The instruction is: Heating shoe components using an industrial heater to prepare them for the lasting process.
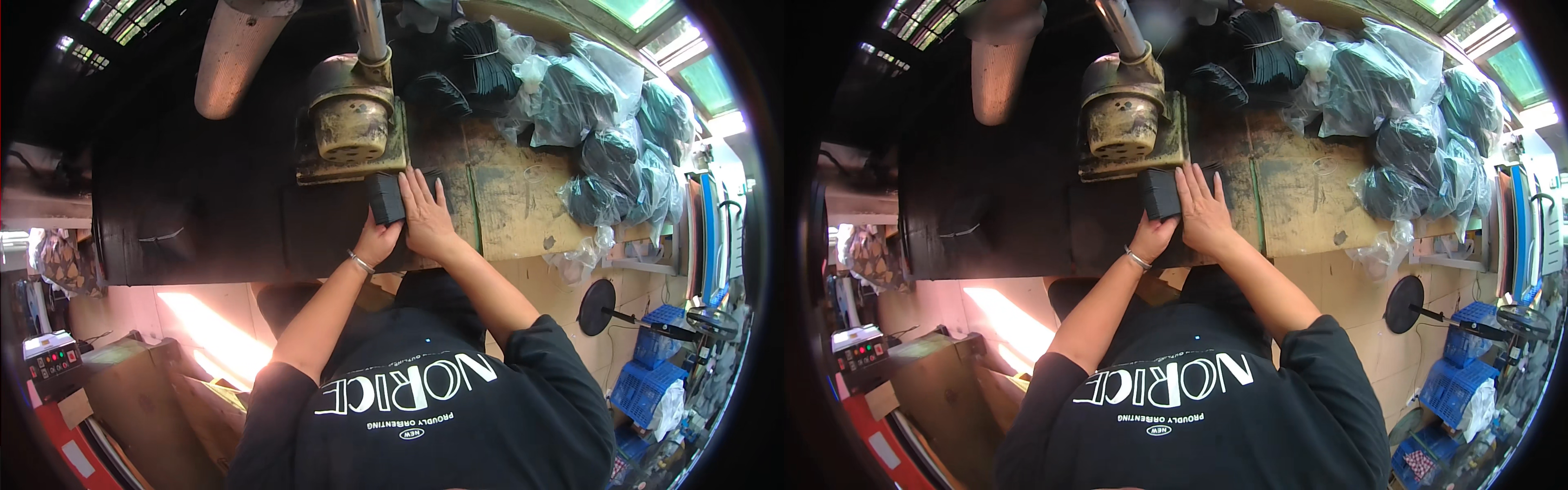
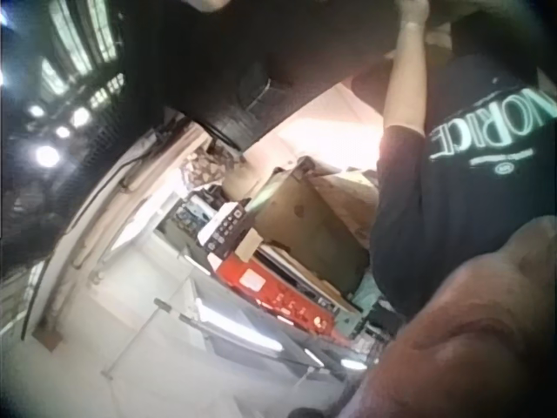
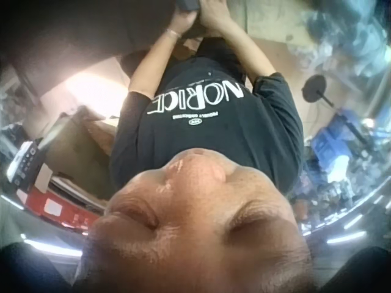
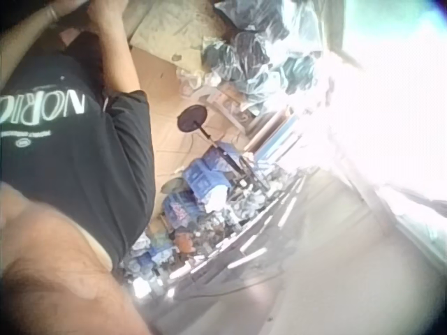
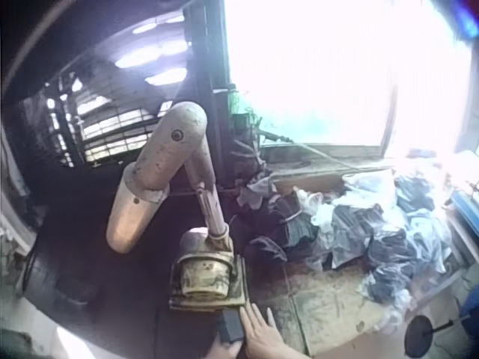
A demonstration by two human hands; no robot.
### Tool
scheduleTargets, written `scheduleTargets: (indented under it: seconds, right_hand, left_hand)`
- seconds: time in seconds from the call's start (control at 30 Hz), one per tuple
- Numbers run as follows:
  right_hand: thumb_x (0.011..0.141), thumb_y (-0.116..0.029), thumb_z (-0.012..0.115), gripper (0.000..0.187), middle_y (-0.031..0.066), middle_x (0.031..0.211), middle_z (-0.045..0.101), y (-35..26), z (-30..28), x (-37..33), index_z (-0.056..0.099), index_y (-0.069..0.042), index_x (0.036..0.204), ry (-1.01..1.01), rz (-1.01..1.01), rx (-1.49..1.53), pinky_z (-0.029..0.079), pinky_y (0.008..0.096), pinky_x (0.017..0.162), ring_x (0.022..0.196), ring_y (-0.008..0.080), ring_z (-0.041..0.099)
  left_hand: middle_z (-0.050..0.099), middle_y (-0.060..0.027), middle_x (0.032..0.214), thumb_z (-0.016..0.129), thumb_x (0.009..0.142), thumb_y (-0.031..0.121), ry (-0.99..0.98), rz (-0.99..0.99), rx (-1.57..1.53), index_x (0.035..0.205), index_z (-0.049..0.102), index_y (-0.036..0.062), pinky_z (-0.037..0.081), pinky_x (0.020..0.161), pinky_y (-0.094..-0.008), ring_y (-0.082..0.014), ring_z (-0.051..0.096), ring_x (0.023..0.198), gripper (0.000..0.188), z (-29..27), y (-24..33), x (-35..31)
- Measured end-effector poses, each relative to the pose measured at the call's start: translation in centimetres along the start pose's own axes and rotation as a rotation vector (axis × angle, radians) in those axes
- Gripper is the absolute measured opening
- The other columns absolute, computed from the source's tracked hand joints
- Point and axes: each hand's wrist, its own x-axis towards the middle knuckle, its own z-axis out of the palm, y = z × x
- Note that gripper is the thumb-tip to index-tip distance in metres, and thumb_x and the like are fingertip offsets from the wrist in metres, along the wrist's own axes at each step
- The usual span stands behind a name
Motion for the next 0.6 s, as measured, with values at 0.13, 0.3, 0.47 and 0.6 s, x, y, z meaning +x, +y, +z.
scheduleTargets:
  seconds: [0.13, 0.3, 0.47, 0.6]
  right_hand:
    - [0.074, -0.008, 0.054, 0.084, 0.0214, 0.156, 0.017, 0.4, 0.5, 0.1, 0.017, 0.004, 0.148, 0.027, 0.012, 0.008, 0.009, 0.0547, 0.115, 0.146, 0.0346, 0.014]
    - [0.074, -0.006, 0.052, 0.082, 0.0206, 0.156, 0.018, 0.1, -0.5, 0.1, 0.018, 0.003, 0.148, -0.033, -0.016, -0.049, 0.009, 0.0542, 0.116, 0.146, 0.0337, 0.014]
    - [0.072, 0.0, 0.048, 0.075, 0.0198, 0.153, 0.026, -3.8, -6.4, -0.1, 0.03, 0.001, 0.145, 0.093, -0.209, 0.174, 0.011, 0.0517, 0.116, 0.145, 0.0326, 0.019]
    - [0.083, -0.019, 0.053, 0.061, 0.0171, 0.149, 0.036, -5.5, -8.1, 0.4, 0.042, 0.0, 0.14, 0.068, -0.41, 0.021, 0.016, 0.0501, 0.115, 0.142, 0.031, 0.028]
  left_hand:
    - [0.053, -0.0128, 0.129, 0.058, 0.088, 0.003, 0.028, -0.052, -0.137, 0.135, 0.038, 0.001, 0.039, 0.101, -0.032, -0.0227, 0.051, 0.12, 0.051, 1.0, 0.2, 0.1]
    - [0.05, -0.0121, 0.133, 0.058, 0.088, 0.002, 0.027, -0.068, -0.15, 0.136, 0.038, 0.0015, 0.038, 0.103, -0.0327, -0.0217, 0.05, 0.121, 0.052, 1.2, 0.4, 0.5]
    - [0.045, -0.0122, 0.138, 0.056, 0.089, 0.003, 0.109, 0.056, -0.064, 0.144, 0.026, 0.003, 0.037, 0.105, -0.0316, -0.0201, 0.047, 0.125, 0.062, 1.8, -0.8, -0.1]
    - [0.042, -0.012, 0.14, 0.054, 0.089, 0.001, 0.038, 0.116, 0.159, 0.148, 0.017, 0.0043, 0.035, 0.106, -0.0313, -0.0192, 0.044, 0.128, 0.07, 1.6, -1.2, 0.1]
